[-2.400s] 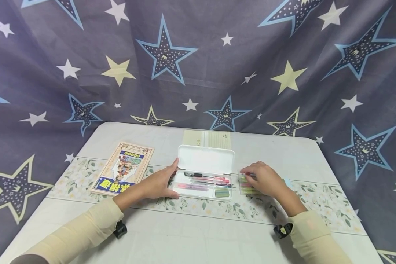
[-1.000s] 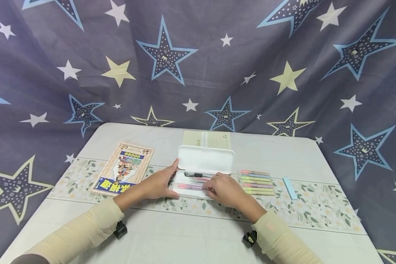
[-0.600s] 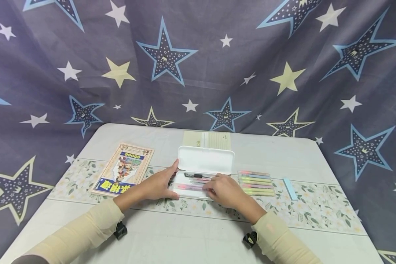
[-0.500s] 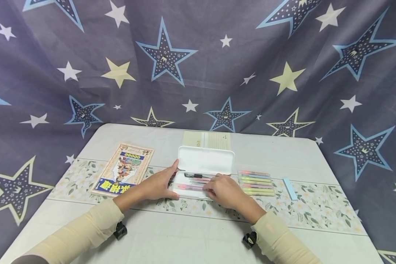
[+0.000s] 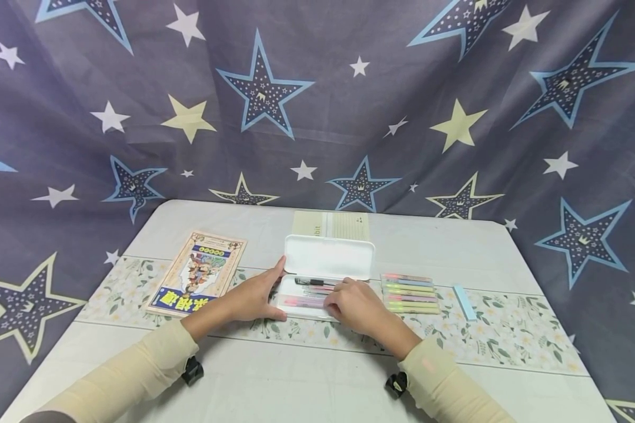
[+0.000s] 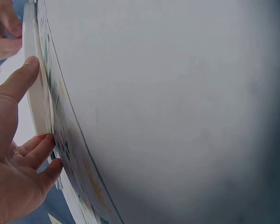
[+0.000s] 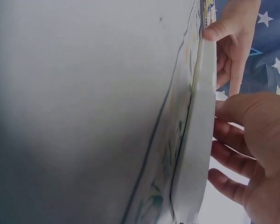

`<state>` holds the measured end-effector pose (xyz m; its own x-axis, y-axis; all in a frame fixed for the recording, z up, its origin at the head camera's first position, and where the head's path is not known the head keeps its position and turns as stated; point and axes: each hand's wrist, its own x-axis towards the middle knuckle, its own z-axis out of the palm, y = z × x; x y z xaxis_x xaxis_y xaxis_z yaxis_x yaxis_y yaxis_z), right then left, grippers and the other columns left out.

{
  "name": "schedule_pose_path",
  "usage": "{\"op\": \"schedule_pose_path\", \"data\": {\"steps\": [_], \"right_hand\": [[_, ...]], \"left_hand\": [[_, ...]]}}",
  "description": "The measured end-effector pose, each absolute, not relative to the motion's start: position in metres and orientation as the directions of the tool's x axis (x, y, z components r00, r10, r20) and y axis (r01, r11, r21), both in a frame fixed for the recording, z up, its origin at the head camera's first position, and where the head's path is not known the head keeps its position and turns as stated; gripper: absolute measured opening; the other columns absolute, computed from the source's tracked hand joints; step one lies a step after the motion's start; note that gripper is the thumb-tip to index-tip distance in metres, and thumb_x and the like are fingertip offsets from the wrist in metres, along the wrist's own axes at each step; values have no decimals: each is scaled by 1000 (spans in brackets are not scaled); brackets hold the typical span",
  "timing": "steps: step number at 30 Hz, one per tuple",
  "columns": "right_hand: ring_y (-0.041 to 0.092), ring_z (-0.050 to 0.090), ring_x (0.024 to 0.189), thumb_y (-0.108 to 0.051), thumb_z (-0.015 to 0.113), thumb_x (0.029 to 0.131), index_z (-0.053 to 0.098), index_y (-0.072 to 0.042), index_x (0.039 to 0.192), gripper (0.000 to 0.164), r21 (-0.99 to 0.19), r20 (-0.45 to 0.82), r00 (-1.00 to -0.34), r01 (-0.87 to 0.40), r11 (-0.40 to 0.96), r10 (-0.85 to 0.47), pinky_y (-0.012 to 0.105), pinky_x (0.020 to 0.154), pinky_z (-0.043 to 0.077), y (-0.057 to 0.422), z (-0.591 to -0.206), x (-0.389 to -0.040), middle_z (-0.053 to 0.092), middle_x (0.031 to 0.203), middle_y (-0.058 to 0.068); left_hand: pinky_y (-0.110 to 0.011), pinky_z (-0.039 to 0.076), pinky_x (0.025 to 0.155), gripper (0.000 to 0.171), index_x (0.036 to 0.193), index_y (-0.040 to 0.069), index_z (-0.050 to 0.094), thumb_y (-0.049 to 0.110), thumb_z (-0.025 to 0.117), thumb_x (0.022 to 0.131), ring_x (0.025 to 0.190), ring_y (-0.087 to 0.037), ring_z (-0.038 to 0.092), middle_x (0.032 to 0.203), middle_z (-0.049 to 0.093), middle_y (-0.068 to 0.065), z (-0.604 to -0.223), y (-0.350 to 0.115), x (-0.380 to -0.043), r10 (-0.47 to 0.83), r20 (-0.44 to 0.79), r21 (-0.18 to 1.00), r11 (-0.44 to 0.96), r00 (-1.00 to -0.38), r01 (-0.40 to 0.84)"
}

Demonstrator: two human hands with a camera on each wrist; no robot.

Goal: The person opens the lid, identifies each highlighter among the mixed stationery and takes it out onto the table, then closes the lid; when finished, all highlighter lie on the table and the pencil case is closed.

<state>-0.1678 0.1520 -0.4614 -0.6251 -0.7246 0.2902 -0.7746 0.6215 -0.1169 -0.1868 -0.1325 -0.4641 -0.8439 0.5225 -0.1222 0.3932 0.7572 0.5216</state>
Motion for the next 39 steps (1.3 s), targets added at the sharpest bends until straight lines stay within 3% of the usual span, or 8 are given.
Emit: {"op": "schedule_pose_path", "data": {"steps": [16, 24, 30, 39], "right_hand": [[17, 69, 80, -12, 81, 85, 82, -18, 93, 11, -22, 265, -611, -778, 629, -746, 33, 70, 57, 147, -458, -168, 75, 82, -3], [15, 66, 78, -23, 83, 85, 80, -28, 87, 6, 63, 226, -640, -743, 666, -735, 28, 58, 40, 143, -454, -167, 76, 81, -9], [13, 62, 73, -29, 80, 88, 78, -31, 87, 3, 129, 187, -628, -747, 653, -755, 30, 60, 44, 141, -454, -168, 77, 82, -14], [12, 62, 71, -21, 81, 87, 77, -23, 85, 5, 18, 275, -556, -813, 582, -785, 28, 61, 47, 150, -458, -173, 71, 74, -9]], "left_hand": [[-44, 33, 123, 136, 164, 12, -8, 54, 86, 76, 153, -28, 33, 169, 25, -11, -464, -132, -187, 522, -126, 518, 760, -844, 392], [-44, 34, 123, 136, 164, 13, -8, 54, 87, 76, 153, -28, 34, 169, 26, -11, -464, -133, -187, 518, -124, 515, 763, -846, 391], [-44, 34, 123, 136, 164, 12, -8, 56, 86, 76, 153, -28, 33, 169, 25, -12, -464, -134, -187, 519, -123, 508, 766, -846, 395], [-42, 32, 124, 136, 164, 13, -9, 55, 86, 77, 154, -27, 31, 169, 23, -12, -467, -133, -188, 522, -133, 510, 765, -842, 394]]}}
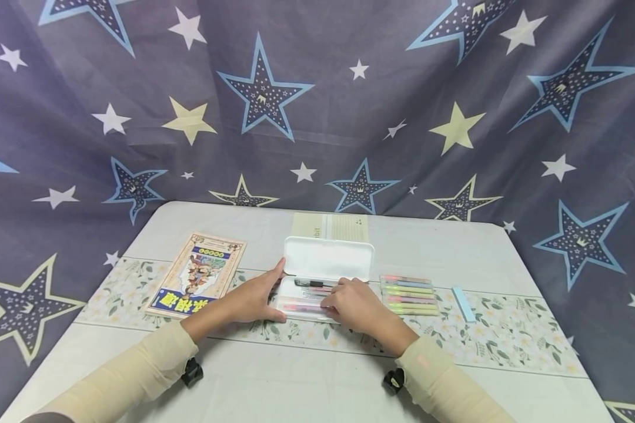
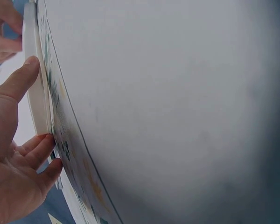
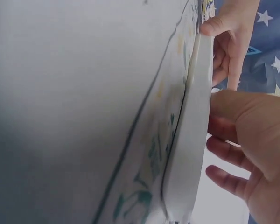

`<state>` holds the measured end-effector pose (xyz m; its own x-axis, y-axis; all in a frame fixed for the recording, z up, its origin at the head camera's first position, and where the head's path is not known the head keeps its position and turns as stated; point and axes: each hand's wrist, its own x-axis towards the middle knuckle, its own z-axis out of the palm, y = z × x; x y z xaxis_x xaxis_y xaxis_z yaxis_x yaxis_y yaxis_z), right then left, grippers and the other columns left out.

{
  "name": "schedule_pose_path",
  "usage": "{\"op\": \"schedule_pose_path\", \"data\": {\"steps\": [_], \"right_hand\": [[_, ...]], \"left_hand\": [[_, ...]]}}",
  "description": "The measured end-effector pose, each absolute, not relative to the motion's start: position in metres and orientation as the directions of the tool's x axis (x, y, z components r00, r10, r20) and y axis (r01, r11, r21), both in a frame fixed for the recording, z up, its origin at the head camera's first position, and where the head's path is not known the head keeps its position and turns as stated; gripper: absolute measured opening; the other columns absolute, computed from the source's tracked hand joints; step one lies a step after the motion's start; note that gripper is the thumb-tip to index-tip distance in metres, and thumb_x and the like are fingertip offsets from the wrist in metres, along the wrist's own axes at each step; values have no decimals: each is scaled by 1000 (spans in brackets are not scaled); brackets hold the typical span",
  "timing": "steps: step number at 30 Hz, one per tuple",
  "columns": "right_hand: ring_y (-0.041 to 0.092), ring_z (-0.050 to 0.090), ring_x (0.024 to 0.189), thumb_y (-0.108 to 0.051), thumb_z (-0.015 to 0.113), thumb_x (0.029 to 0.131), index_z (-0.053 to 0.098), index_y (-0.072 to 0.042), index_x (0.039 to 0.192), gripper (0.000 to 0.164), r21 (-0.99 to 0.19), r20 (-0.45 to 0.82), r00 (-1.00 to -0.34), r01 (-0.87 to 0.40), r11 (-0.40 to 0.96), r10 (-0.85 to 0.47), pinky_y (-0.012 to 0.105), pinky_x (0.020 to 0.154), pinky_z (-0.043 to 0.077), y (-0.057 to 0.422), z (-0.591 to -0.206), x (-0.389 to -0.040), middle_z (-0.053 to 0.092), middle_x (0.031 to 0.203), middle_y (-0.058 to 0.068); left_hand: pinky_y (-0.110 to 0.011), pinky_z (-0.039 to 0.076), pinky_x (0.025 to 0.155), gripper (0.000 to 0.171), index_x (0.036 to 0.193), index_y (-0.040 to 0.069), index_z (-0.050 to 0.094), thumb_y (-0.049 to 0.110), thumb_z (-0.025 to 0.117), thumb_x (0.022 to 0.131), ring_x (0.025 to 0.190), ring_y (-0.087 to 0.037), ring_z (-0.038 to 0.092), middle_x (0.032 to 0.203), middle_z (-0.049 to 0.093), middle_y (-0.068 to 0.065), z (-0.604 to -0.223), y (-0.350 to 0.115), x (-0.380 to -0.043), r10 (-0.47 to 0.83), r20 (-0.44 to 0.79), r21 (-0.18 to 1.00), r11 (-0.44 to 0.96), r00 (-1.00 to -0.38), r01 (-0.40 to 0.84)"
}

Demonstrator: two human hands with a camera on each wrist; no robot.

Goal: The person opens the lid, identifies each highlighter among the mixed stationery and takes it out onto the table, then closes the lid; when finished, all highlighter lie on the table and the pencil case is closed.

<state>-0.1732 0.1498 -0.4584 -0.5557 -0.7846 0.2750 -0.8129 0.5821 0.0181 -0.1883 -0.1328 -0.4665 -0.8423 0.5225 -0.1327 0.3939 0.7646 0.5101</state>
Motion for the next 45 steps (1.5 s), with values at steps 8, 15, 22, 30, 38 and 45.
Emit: {"op": "schedule_pose_path", "data": {"steps": [8, 15, 22, 30, 38, 45], "right_hand": [[7, 57, 73, -18, 81, 87, 81, -18, 100, 13, -126, 284, -586, -807, 576, -759, 22, 67, 48, 168, -455, -174, 74, 83, -8], [15, 67, 86, -17, 81, 87, 81, -18, 108, 21, -158, 293, -599, -799, 580, -745, 33, 76, 57, 187, -451, -176, 78, 97, -3], [11, 62, 80, -15, 79, 88, 81, -18, 111, 23, -202, 302, -632, -774, 600, -714, 29, 71, 53, 208, -449, -179, 75, 87, -6], [12, 62, 78, -10, 81, 85, 82, -16, 105, 21, -240, 317, -681, -731, 639, -660, 27, 67, 50, 236, -444, -181, 73, 81, -8], [14, 65, 81, -6, 83, 82, 82, -14, 104, 24, -216, 357, -693, -714, 666, -626, 33, 70, 55, 266, -440, -186, 78, 88, -5], [11, 63, 77, -9, 84, 82, 82, -16, 106, 25, -170, 372, -701, -695, 698, -608, 32, 65, 52, 295, -438, -191, 74, 82, -9]], "left_hand": [[-43, 35, 123, 136, 164, 11, -7, 54, 86, 76, 152, -29, 35, 168, 28, -13, -466, -133, -188, 529, -115, 518, 755, -841, 403], [-43, 34, 123, 137, 164, 12, -9, 56, 85, 76, 153, -28, 33, 169, 24, -12, -467, -133, -189, 523, -127, 505, 766, -843, 399], [-41, 33, 124, 137, 164, 14, -10, 57, 85, 76, 154, -27, 32, 170, 22, -10, -467, -133, -189, 514, -137, 511, 769, -847, 384], [-42, 34, 123, 137, 165, 10, -5, 55, 87, 74, 152, -29, 35, 169, 26, -13, -465, -132, -188, 512, -122, 503, 770, -850, 392], [-42, 32, 124, 137, 164, 10, -6, 56, 87, 74, 153, -28, 33, 169, 24, -12, -465, -132, -187, 519, -123, 502, 768, -846, 398], [-42, 33, 124, 137, 164, 11, -7, 56, 87, 74, 153, -28, 33, 169, 23, -12, -464, -132, -188, 518, -136, 508, 768, -845, 389]]}}
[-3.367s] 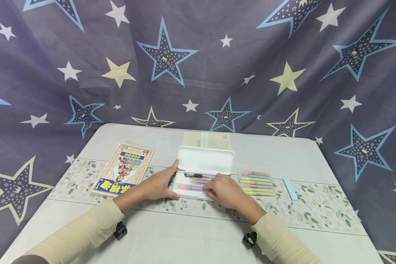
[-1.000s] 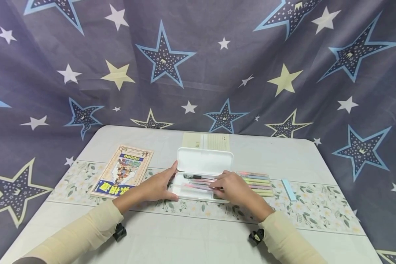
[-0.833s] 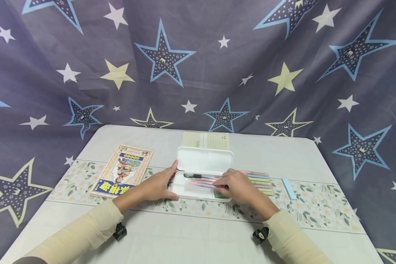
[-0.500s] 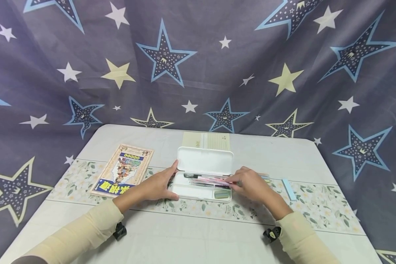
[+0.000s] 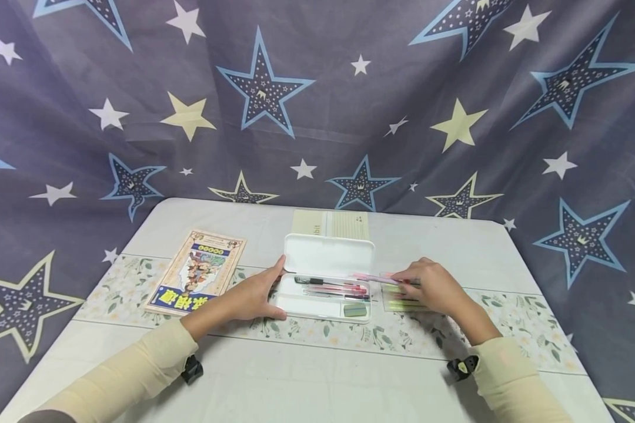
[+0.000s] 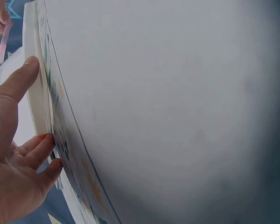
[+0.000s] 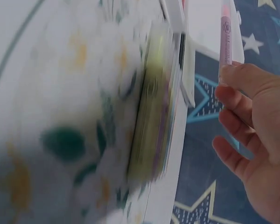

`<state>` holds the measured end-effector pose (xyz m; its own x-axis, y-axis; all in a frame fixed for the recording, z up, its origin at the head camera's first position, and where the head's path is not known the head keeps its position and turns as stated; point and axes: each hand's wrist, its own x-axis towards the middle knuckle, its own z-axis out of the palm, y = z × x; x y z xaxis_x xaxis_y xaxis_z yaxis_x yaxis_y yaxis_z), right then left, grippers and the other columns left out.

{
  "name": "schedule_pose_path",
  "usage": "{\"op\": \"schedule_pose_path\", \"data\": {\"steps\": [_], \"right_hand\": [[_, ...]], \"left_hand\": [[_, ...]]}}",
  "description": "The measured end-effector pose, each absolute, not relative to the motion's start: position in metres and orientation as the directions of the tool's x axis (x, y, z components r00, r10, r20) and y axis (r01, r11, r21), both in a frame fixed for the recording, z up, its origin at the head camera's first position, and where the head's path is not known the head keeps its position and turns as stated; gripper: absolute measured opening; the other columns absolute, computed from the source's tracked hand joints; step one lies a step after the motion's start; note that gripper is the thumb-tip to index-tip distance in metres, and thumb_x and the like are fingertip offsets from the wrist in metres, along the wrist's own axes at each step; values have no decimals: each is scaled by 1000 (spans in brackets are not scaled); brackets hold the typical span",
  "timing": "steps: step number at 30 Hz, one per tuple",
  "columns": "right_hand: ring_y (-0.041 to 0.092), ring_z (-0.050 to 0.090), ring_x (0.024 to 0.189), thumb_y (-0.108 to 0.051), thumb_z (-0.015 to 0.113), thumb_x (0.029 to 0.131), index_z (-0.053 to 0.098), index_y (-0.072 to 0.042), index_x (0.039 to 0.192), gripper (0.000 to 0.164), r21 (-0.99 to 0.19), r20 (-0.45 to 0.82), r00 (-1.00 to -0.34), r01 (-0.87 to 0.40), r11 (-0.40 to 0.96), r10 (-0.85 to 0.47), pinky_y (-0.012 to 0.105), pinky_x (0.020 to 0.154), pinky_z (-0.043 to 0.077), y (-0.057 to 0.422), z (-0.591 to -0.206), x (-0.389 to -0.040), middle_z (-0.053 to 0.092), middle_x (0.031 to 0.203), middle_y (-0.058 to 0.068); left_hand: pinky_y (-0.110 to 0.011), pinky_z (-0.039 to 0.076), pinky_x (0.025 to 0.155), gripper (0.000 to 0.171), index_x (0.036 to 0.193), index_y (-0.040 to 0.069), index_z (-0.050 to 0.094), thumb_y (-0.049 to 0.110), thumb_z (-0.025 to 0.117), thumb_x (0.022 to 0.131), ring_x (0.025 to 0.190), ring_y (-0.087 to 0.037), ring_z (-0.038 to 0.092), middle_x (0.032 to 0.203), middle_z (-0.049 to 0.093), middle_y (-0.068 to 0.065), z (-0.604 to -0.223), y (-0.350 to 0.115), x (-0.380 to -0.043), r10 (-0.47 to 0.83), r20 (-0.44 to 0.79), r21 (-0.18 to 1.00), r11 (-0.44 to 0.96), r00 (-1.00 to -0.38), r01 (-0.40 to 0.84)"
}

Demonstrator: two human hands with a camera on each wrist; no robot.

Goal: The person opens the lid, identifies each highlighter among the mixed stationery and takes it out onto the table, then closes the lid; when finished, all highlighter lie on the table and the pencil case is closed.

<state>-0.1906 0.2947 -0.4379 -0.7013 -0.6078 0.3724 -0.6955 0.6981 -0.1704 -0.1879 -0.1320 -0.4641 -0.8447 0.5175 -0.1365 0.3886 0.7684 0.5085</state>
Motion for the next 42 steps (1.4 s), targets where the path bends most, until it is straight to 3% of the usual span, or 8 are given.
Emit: {"op": "schedule_pose_path", "data": {"steps": [9, 16, 23, 42], "right_hand": [[16, 65, 76, -6, 84, 81, 83, -15, 102, 23, -156, 375, -743, -641, 752, -555, 35, 65, 53, 328, -439, -197, 75, 82, -7], [23, 67, 82, -9, 79, 87, 82, -15, 107, 22, -193, 268, -835, -534, 823, -480, 42, 70, 55, 345, -438, -202, 77, 90, 0], [26, 68, 83, -11, 77, 90, 81, -14, 109, 19, -215, 188, -881, -468, 857, -434, 47, 72, 56, 353, -445, -209, 78, 93, 5], [27, 72, 88, -12, 71, 95, 79, -9, 113, 20, -246, 52, -906, -420, 874, -420, 48, 77, 59, 351, -457, -228, 78, 100, 9]], "left_hand": [[-41, 33, 123, 138, 164, 12, -9, 56, 86, 75, 153, -27, 33, 170, 23, -11, -463, -132, -189, 505, -150, 504, 779, -850, 374], [-41, 33, 123, 138, 164, 14, -9, 56, 86, 75, 154, -26, 32, 170, 22, -9, -465, -132, -189, 492, -157, 499, 788, -856, 361], [-42, 33, 124, 137, 164, 12, -8, 55, 87, 75, 154, -27, 32, 170, 22, -11, -465, -132, -188, 504, -144, 507, 777, -851, 374], [-42, 33, 124, 138, 165, 12, -7, 55, 87, 74, 153, -29, 33, 169, 23, -12, -468, -132, -189, 502, -138, 506, 777, -854, 375]]}}
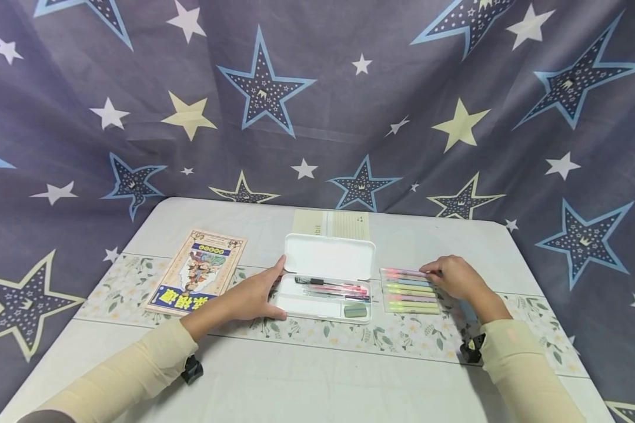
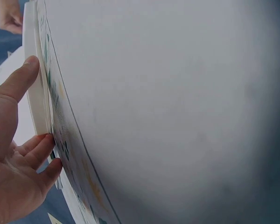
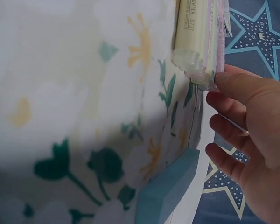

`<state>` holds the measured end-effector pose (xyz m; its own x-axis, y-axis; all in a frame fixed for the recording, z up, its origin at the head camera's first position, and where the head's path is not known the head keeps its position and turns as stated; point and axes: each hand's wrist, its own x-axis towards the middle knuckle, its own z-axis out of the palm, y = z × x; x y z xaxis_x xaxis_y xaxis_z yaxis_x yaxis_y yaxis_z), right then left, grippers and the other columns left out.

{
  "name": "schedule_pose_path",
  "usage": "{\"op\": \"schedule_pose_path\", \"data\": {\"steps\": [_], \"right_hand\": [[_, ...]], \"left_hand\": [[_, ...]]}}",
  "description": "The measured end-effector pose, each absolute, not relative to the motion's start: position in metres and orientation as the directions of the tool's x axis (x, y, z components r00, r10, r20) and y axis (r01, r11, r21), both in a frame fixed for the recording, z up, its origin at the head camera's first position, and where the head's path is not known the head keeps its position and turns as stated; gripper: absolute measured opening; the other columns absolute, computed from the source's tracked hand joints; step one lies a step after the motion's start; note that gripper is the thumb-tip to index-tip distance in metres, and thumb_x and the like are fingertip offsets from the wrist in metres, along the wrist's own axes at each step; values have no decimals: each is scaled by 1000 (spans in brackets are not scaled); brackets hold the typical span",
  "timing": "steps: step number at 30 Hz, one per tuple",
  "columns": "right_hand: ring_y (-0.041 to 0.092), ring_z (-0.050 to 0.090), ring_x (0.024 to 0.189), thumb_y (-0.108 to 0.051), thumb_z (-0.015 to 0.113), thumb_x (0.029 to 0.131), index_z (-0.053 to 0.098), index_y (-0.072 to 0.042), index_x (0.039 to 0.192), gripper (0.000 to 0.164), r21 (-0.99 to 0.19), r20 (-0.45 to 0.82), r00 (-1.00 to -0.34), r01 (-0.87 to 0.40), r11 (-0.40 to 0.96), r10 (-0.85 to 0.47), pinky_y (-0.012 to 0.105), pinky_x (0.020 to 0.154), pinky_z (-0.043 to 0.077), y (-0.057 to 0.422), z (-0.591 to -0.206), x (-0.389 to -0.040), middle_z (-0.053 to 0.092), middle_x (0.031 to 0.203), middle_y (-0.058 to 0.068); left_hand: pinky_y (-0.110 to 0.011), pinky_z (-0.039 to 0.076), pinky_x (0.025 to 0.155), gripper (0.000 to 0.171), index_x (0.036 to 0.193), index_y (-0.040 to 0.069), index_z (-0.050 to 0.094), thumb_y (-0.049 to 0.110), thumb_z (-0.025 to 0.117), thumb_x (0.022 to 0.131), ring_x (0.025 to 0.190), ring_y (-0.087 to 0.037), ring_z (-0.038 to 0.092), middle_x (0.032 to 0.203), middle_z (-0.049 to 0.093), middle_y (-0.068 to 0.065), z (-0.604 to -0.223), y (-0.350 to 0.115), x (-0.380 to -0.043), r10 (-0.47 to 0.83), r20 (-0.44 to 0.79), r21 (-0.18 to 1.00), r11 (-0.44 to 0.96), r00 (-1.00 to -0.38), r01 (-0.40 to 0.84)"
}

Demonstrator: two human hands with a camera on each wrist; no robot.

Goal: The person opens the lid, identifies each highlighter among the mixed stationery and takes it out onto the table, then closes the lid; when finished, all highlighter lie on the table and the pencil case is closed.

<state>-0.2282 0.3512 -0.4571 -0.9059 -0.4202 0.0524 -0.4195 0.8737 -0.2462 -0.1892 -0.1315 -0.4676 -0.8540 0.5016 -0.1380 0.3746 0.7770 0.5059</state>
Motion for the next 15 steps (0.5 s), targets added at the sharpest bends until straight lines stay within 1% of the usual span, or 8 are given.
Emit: {"op": "schedule_pose_path", "data": {"steps": [4, 8, 15], "right_hand": [[26, 71, 88, -11, 69, 96, 79, -8, 114, 21, -258, 36, -908, -412, 874, -418, 48, 77, 58, 351, -458, -229, 78, 101, 9], [30, 71, 92, -13, 67, 98, 79, -8, 115, 21, -262, 20, -916, -392, 882, -401, 51, 81, 58, 352, -460, -228, 77, 103, 11], [33, 70, 97, -15, 64, 99, 77, -8, 117, 23, -267, 2, -921, -376, 887, -390, 54, 84, 56, 353, -461, -228, 76, 107, 13]], "left_hand": [[-42, 33, 124, 138, 164, 12, -8, 56, 87, 74, 153, -28, 32, 169, 23, -12, -468, -132, -190, 508, -135, 502, 775, -850, 384], [-42, 33, 124, 137, 164, 11, -6, 56, 86, 74, 153, -29, 33, 169, 24, -13, -468, -132, -189, 514, -127, 504, 770, -848, 391], [-42, 33, 124, 137, 165, 11, -6, 56, 87, 74, 153, -29, 33, 169, 25, -13, -466, -132, -188, 512, -124, 506, 770, -850, 389]]}}
